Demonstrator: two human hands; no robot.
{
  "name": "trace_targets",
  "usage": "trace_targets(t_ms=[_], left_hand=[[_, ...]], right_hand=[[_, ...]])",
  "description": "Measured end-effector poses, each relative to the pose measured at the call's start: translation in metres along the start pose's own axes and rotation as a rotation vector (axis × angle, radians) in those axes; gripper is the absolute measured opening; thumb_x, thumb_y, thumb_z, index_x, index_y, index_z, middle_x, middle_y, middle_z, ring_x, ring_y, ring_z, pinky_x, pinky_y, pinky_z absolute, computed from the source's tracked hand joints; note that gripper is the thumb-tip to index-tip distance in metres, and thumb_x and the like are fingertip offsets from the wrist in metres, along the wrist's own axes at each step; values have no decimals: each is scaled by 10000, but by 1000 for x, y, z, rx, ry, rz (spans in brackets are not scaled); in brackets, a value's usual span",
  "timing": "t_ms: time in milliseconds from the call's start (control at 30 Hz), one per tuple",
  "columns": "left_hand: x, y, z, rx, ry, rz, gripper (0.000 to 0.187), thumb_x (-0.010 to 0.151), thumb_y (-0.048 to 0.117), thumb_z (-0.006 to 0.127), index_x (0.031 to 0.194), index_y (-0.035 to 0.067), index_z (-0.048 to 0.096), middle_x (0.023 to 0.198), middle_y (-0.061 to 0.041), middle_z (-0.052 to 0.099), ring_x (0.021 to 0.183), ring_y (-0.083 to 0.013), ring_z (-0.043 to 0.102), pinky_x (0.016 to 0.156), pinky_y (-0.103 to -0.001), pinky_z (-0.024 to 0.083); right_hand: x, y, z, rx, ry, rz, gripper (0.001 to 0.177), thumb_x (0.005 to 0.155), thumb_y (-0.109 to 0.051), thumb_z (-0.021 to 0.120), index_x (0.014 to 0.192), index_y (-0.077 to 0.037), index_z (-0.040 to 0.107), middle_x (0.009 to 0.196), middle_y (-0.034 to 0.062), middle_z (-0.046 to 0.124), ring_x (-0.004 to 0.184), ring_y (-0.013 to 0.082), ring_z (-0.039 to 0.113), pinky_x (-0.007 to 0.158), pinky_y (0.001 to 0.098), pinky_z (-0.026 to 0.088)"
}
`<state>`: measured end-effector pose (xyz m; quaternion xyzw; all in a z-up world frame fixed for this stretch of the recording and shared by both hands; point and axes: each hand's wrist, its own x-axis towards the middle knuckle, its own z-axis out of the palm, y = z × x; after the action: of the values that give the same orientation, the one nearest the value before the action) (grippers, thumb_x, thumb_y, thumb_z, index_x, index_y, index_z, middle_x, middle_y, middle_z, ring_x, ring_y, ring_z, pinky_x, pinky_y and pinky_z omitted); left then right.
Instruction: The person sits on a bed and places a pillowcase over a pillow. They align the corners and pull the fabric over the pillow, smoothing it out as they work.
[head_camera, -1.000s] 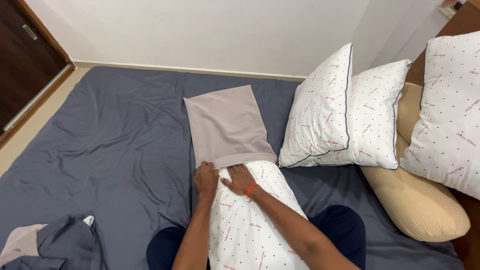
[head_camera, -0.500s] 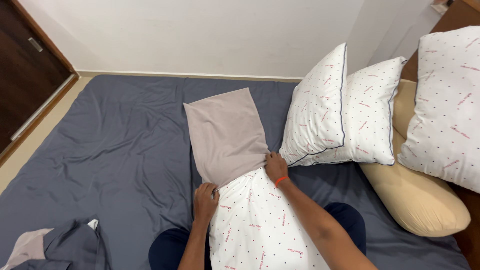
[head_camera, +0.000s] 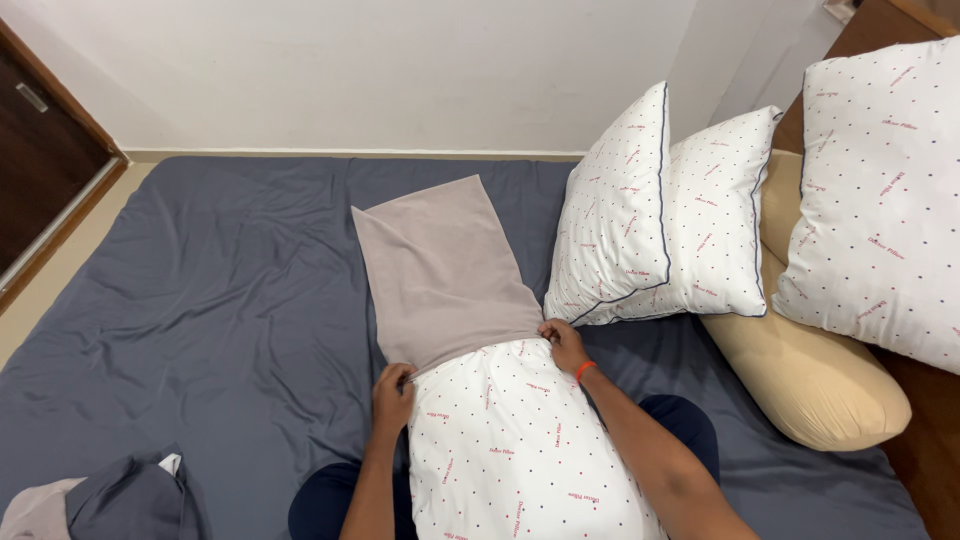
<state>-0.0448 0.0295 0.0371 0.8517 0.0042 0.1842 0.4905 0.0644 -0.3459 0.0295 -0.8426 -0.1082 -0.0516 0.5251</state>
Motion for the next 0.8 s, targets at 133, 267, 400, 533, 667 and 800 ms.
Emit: trace_targets(t_ms=[133, 267, 400, 533, 667, 800], left_hand=[[3, -26, 2, -288, 28, -150, 430, 784, -139, 497, 1159, 25, 629, 1145, -109, 718, 1070, -226, 723, 929, -327, 588], [-4, -31, 0, -231, -171, -200, 550, 776, -49, 747, 1286, 35, 558, 1287, -136, 626, 1213, -255, 598, 1002, -347, 480], [-5, -27, 8, -199, -150, -139, 661, 790, 57, 792, 1386, 37, 506, 1333, -140, 611, 1227, -262, 600, 1019, -351, 464], [-6, -19, 29, -335, -18, -129, 610, 794, 75, 809, 1353, 12, 575, 1254, -154, 675, 1128, -218, 646, 960, -308, 501], [-7, -8, 60, -427, 165, -169, 536, 760, 40, 811, 1260, -18, 627, 1072, -131, 740, 935, -170, 672, 823, -289, 528], [-1, -5, 71, -508, 327, -109, 388, 782, 42, 781, 1152, -3, 677, 952, -93, 755, 851, -120, 663, 756, -295, 521]], right_hand=[[2, 17, 2, 310, -131, 156, 346, 869, 131, 686, 1192, 8, 677, 1118, 94, 725, 999, 167, 691, 932, 299, 567], [1, 11, -2, 471, -277, 224, 618, 817, 110, 722, 1379, -73, 542, 1337, 48, 620, 1140, 159, 605, 1021, 308, 501], [9, 11, 12, 671, -298, 202, 644, 889, 31, 655, 1478, -125, 447, 1451, 20, 555, 1325, 135, 526, 1127, 285, 416], [6, 13, 31, 642, -245, 62, 538, 908, 64, 677, 1406, -59, 516, 1317, 74, 594, 1200, 143, 563, 1026, 280, 454], [14, 8, 50, 939, -107, 181, 302, 1029, -70, 588, 1322, -9, 629, 1134, 78, 674, 966, 118, 642, 838, 268, 549], [16, -3, 45, 658, 64, 59, 240, 937, -62, 686, 1171, -15, 710, 1010, -1, 722, 829, 58, 613, 715, 233, 516]])
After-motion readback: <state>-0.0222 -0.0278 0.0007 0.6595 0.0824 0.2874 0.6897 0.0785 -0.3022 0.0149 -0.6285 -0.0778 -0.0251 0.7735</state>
